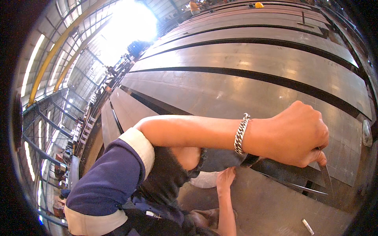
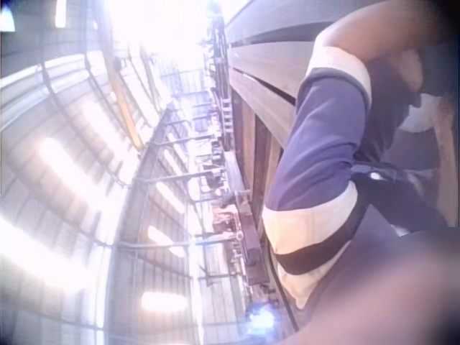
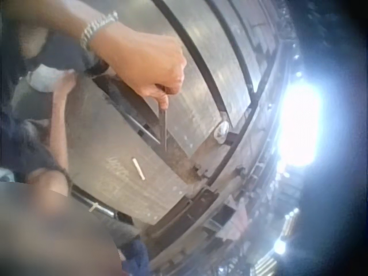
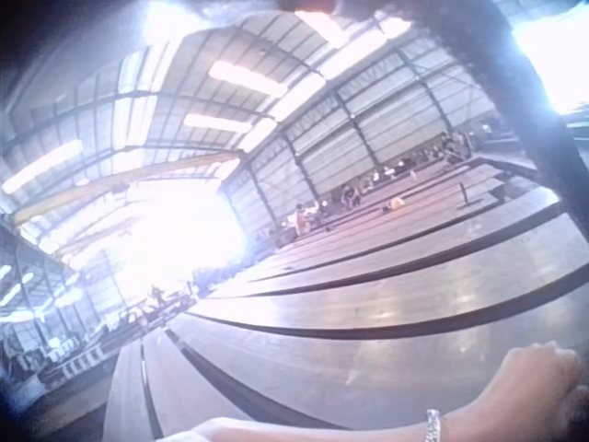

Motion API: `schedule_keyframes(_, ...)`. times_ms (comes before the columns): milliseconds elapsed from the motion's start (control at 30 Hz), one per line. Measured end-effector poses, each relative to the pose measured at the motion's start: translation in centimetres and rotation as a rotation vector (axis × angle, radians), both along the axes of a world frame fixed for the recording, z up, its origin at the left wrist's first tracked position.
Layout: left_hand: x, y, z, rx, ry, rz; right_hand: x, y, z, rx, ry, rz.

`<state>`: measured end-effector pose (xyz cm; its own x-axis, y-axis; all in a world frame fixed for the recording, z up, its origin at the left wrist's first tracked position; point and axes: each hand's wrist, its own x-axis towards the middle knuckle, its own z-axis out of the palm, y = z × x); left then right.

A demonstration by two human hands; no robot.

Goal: The person uses a try square and a white marker to draw lines and circles on large flat metal sheets. Another worker measures and marks a separate sheet nearby. The camera wearer moves between sheets, marking multiple locations.

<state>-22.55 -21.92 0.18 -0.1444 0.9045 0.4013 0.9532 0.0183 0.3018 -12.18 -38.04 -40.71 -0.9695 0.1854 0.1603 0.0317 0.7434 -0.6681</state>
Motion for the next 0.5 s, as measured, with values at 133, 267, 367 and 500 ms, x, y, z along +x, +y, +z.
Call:
schedule_keyframes(133, 0.2, -0.2, -0.1, 0.015, 0.013, 0.01, 3.1, -2.3, 3.8, 0.15, 0.019, 0.26)
schedule_keyframes(267, 0.2, 0.1, -0.5, -0.009, 0.047, 0.016, 1.1, -0.9, 1.2, 0.152, -0.109, 0.175)
schedule_keyframes(367, 0.3, 0.5, -0.3, -0.017, 0.038, 0.02, -0.3, -0.1, -1.2, -0.137, 0.011, 0.048)
schedule_keyframes(500, 0.5, -0.2, -0.1, -0.037, -0.001, 0.036, 2.2, -1.5, 3.6, 0.038, 0.053, 0.189)
